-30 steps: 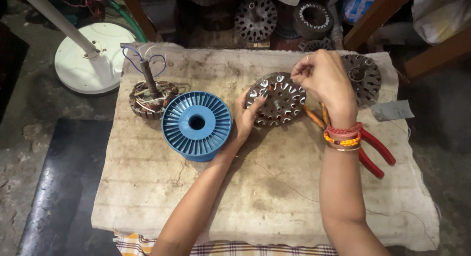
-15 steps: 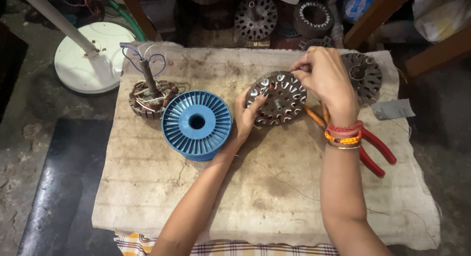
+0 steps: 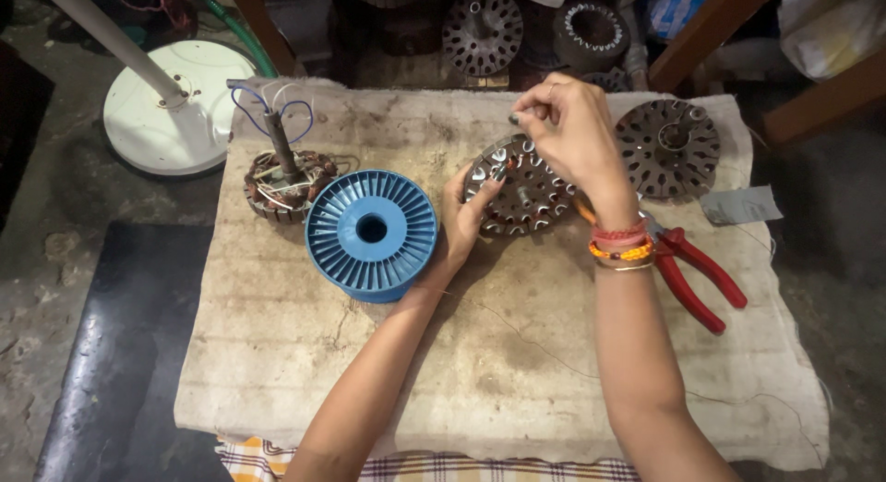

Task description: The person holds a motor stator core on a cloth-covered bench and threads enameled copper wire through its slots, pressing each turn into place by hand. They briefly use pliers on the core, then wind the wire onto a blue plastic spool, lifting the wound spool at the end.

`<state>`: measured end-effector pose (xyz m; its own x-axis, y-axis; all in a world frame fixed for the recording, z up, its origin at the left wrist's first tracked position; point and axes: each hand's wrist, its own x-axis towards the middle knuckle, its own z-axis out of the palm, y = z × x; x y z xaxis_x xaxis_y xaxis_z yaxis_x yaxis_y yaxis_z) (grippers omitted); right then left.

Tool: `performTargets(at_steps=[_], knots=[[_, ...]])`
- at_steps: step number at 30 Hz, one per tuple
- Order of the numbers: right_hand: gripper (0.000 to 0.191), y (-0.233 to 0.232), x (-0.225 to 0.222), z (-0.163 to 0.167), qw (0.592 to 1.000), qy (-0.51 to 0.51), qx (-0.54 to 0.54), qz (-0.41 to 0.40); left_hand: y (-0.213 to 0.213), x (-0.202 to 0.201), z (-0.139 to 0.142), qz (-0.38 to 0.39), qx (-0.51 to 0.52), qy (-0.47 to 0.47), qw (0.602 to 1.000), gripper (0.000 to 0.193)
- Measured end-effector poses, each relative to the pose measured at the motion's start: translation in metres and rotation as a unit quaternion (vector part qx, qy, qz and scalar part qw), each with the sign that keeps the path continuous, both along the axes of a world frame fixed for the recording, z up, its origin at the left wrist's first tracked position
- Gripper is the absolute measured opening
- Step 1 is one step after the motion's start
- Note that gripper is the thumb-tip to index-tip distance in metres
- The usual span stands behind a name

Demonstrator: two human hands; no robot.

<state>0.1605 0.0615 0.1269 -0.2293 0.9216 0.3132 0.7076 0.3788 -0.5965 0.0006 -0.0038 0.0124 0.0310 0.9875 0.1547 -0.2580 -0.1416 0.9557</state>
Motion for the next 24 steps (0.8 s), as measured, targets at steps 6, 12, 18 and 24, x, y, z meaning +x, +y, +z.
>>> performTargets(at_steps=[6, 12, 18, 24], knots=[[0.009, -0.021, 0.006, 0.033, 0.994, 0.043, -0.091, 0.04, -0.001, -0.001, -0.001, -0.008, -0.005, -0.007, 1.0, 0.03], [0.012, -0.028, 0.026, 0.041, 0.981, 0.067, -0.161, 0.09, 0.002, 0.001, -0.003, -0.004, -0.006, -0.021, 1.0, 0.034], [0.017, -0.02, 0.071, 0.03, 0.959, -0.071, -0.187, -0.203, -0.002, -0.003, 0.0, -0.009, 0.008, 0.008, 1.0, 0.033], [0.01, -0.018, 0.08, 0.015, 0.908, -0.247, -0.165, -0.295, 0.001, 0.0, -0.002, -0.003, 0.024, 0.0, 1.0, 0.031]])
